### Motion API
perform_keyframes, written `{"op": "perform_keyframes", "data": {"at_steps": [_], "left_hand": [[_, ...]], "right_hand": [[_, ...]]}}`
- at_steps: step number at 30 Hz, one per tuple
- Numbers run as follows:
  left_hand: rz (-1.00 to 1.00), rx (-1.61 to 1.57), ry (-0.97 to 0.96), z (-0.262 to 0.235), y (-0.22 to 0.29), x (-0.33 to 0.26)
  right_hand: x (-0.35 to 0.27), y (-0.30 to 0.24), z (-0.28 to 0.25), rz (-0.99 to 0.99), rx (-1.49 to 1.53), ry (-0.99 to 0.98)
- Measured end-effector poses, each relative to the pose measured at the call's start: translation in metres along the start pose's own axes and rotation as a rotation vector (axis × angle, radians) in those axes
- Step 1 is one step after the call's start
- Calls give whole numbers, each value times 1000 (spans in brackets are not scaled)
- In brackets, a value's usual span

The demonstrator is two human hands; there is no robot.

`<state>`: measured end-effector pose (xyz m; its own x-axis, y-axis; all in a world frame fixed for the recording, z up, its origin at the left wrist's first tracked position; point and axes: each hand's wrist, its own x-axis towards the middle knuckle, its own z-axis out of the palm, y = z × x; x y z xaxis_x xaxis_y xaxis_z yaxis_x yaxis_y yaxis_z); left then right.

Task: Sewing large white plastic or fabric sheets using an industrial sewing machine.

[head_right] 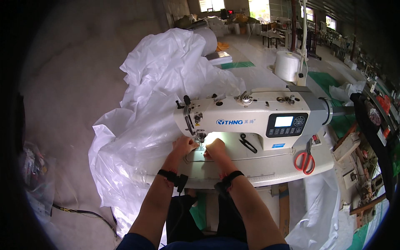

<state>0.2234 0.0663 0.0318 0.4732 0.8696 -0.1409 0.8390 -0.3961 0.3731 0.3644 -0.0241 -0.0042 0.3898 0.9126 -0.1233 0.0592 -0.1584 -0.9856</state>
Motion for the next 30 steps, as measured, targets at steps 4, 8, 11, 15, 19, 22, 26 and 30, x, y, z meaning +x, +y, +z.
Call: {"op": "perform_keyframes", "data": {"at_steps": [4, 8, 11, 15, 19, 22, 26, 30], "left_hand": [[354, 79, 295, 6, -36, -18], [341, 513, 611, -8, -118, -49], [103, 639, 731, -24, -201, -68], [57, 650, 708, -50, -215, -99], [229, 561, 375, -47, -191, -137], [729, 579, -215, -32, -128, -191], [455, 82, -269, -2, -46, -239], [492, -7, -487, -54, 26, -261]], "right_hand": [[-19, 4, -1, -45, -64, 173], [-61, 3, 4, 27, 59, 81], [-96, 9, 15, 123, 158, -125], [-142, 41, 27, 192, 283, -420], [-181, 71, 73, 126, 123, -691], [-195, 98, 122, -404, -167, -670], [-228, 104, 86, -377, -228, -679], [-206, 150, 112, -383, -65, -567]]}}
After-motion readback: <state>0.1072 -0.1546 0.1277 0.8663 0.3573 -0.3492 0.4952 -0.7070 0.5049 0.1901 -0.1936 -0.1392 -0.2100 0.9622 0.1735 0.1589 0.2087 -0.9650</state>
